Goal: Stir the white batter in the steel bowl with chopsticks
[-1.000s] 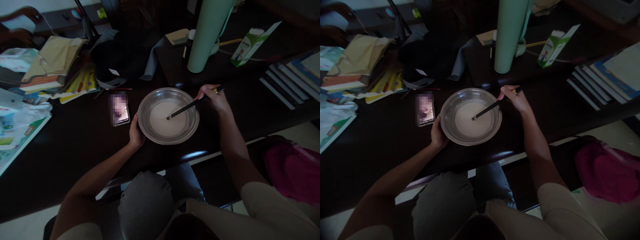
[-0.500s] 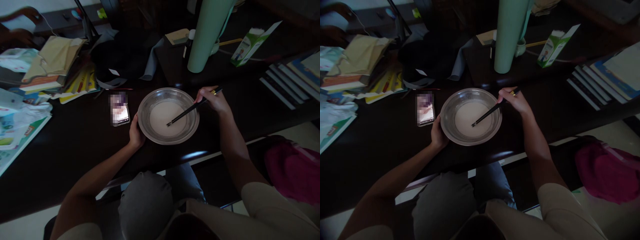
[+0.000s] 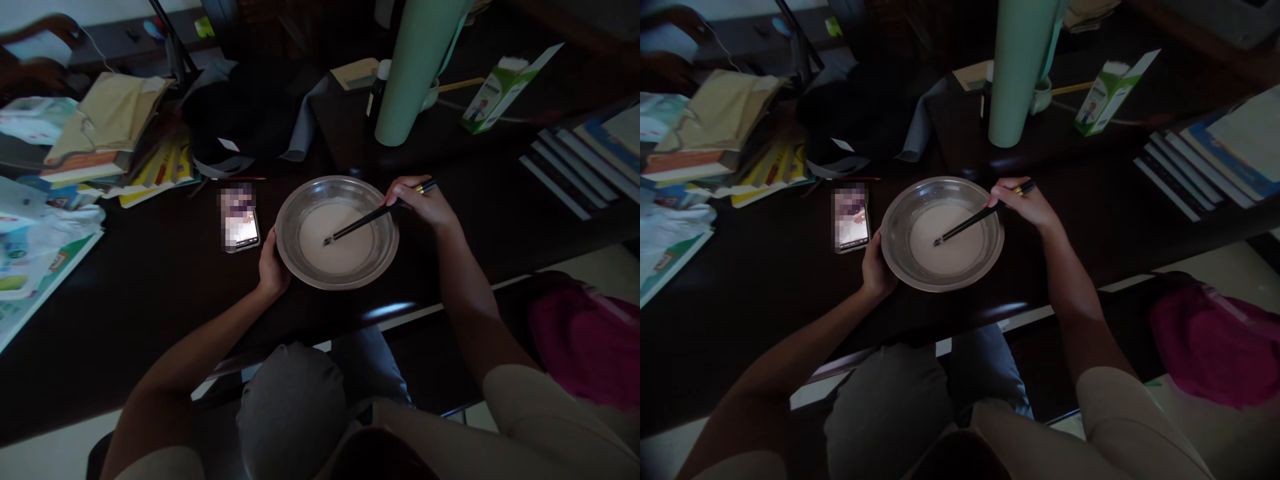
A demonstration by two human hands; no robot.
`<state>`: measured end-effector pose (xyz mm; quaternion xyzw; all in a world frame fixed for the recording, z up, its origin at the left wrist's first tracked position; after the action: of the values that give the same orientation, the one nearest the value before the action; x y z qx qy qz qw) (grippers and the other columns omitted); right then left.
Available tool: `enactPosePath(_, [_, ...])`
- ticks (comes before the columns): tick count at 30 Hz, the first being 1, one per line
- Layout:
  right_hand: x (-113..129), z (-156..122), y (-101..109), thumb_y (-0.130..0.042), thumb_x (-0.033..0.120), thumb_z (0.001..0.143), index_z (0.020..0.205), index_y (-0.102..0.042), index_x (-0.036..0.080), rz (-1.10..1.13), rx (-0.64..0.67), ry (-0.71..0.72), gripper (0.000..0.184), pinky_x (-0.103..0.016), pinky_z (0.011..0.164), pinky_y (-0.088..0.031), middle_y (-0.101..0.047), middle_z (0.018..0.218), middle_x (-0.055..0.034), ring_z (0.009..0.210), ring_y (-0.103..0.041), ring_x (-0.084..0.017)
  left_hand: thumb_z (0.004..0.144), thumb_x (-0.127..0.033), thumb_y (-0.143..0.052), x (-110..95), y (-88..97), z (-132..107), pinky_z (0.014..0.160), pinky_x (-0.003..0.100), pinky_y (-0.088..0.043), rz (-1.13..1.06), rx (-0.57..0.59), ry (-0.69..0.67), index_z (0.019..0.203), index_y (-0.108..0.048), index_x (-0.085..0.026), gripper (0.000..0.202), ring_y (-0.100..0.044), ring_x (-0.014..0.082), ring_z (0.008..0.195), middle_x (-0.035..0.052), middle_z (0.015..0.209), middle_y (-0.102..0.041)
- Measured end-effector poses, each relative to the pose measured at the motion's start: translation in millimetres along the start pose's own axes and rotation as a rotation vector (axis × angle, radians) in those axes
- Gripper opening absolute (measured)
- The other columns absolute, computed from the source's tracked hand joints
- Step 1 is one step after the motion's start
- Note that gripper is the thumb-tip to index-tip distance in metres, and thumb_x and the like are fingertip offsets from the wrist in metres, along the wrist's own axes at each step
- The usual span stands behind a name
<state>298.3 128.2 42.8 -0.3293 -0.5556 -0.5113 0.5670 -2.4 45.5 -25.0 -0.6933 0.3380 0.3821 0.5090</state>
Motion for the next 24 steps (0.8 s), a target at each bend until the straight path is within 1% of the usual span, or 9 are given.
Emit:
enactPosePath(4, [-1.4,0.1,4.2,-0.068,0.062,0.082,0.063,-0.073,0.024,0.010,-0.078,-0.006,0.043,-0.029,0.055,-0.049,-0.071,0.064,-0.0019,0.060,-0.065,-0.015,0.090,-0.046,-0.059,0.7,0.3,0.5,0.109,0.041,-0.050,-0.016,-0.010,0.006,0.104,-0.074,-0.026,0.028,-0.063,0.0266,0.126,0.0016,0.114,-0.077])
enactPosePath(7, [-1.2,0.2,1.7,-0.068,0.063,0.081,0.061,-0.072,0.024,0.015,-0.026,0.000,0.044,-0.029,0.056,-0.049,-0.070,0.063,-0.0018,0.058,-0.064,-0.014,0.091,-0.044,-0.058,1.4,1.5,0.8,0.109,0.040,-0.051,-0.019,-0.035,0.007,0.105,-0.075,-0.027,0.028,-0.064,0.0263,0.125,0.0010,0.111,-0.078])
enactPosePath(10, [-0.9,0.6,0.6,-0.070,0.060,0.081,0.065,-0.075,0.024,0.006,0.003,0.010,0.040,-0.029,0.057,-0.049,-0.072,0.067,-0.0018,0.059,-0.064,-0.014,0.091,-0.044,-0.058,2.0,1.4,0.8,0.109,0.041,-0.050,-0.027,-0.029,0.015,0.105,-0.074,-0.027,0.027,-0.063,0.0264,0.126,0.0014,0.113,-0.077])
enactPosePath(14, [-0.4,0.2,7.5,-0.069,0.058,0.083,0.061,-0.072,0.024,0.028,-0.111,0.019,0.041,-0.030,0.058,-0.050,-0.069,0.062,-0.0019,0.059,-0.065,-0.014,0.091,-0.044,-0.059,1.0,-0.4,0.3,0.109,0.041,-0.050,-0.044,-0.003,0.014,0.104,-0.074,-0.026,0.028,-0.064,0.0265,0.124,0.0021,0.114,-0.077])
enactPosePath(15, [-0.1,0.0,8.1,-0.069,0.059,0.083,0.059,-0.071,0.023,0.036,-0.118,0.020,0.043,-0.030,0.058,-0.050,-0.067,0.060,-0.0019,0.059,-0.066,-0.015,0.091,-0.045,-0.059,0.6,-0.7,0.2,0.108,0.041,-0.050,-0.043,0.002,0.011,0.105,-0.074,-0.026,0.028,-0.065,0.0264,0.123,0.0022,0.114,-0.077])
enactPosePath(17, [0.1,-0.3,6.1,-0.069,0.060,0.082,0.058,-0.071,0.022,0.039,-0.078,0.016,0.045,-0.030,0.058,-0.051,-0.067,0.059,-0.0020,0.060,-0.067,-0.015,0.091,-0.046,-0.059,0.0,-0.9,0.1,0.108,0.040,-0.050,-0.033,0.004,0.002,0.105,-0.074,-0.025,0.029,-0.066,0.0261,0.121,0.0022,0.112,-0.077])
enactPosePath(19, [-0.2,0.0,1.7,-0.069,0.061,0.081,0.061,-0.073,0.022,0.027,0.003,0.015,0.044,-0.029,0.060,-0.051,-0.069,0.061,-0.0021,0.063,-0.068,-0.016,0.090,-0.046,-0.060,0.2,-0.1,0.2,0.108,0.039,-0.049,-0.022,-0.002,0.000,0.106,-0.074,-0.025,0.030,-0.066,0.0256,0.121,0.0021,0.111,-0.077])
enactPosePath(21, [-1.3,0.7,0.1,-0.069,0.061,0.081,0.066,-0.075,0.022,0.002,0.030,0.020,0.042,-0.028,0.060,-0.051,-0.071,0.065,-0.0019,0.065,-0.068,-0.015,0.090,-0.046,-0.061,1.0,1.2,0.6,0.108,0.037,-0.049,-0.027,-0.010,0.005,0.106,-0.074,-0.024,0.030,-0.066,0.0249,0.120,0.0017,0.112,-0.077])
enactPosePath(24, [-3.5,1.4,5.3,-0.069,0.059,0.083,0.066,-0.075,0.023,0.000,-0.066,0.019,0.040,-0.027,0.057,-0.049,-0.072,0.067,-0.0011,0.061,-0.065,-0.013,0.089,-0.045,-0.062,2.4,2.8,1.1,0.106,0.036,-0.050,-0.045,-0.021,0.017,0.104,-0.074,-0.025,0.028,-0.066,0.0243,0.118,0.0009,0.111,-0.077])
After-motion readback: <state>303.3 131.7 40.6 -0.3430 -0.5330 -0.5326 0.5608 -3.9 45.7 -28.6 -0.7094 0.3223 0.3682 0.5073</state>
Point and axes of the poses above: each hand's wrist, its own z-axis towards the middle knuckle, its own y-axis out of the back of the hand, x = y × z, the point moved 4 cm from there along z, towards the middle knuckle
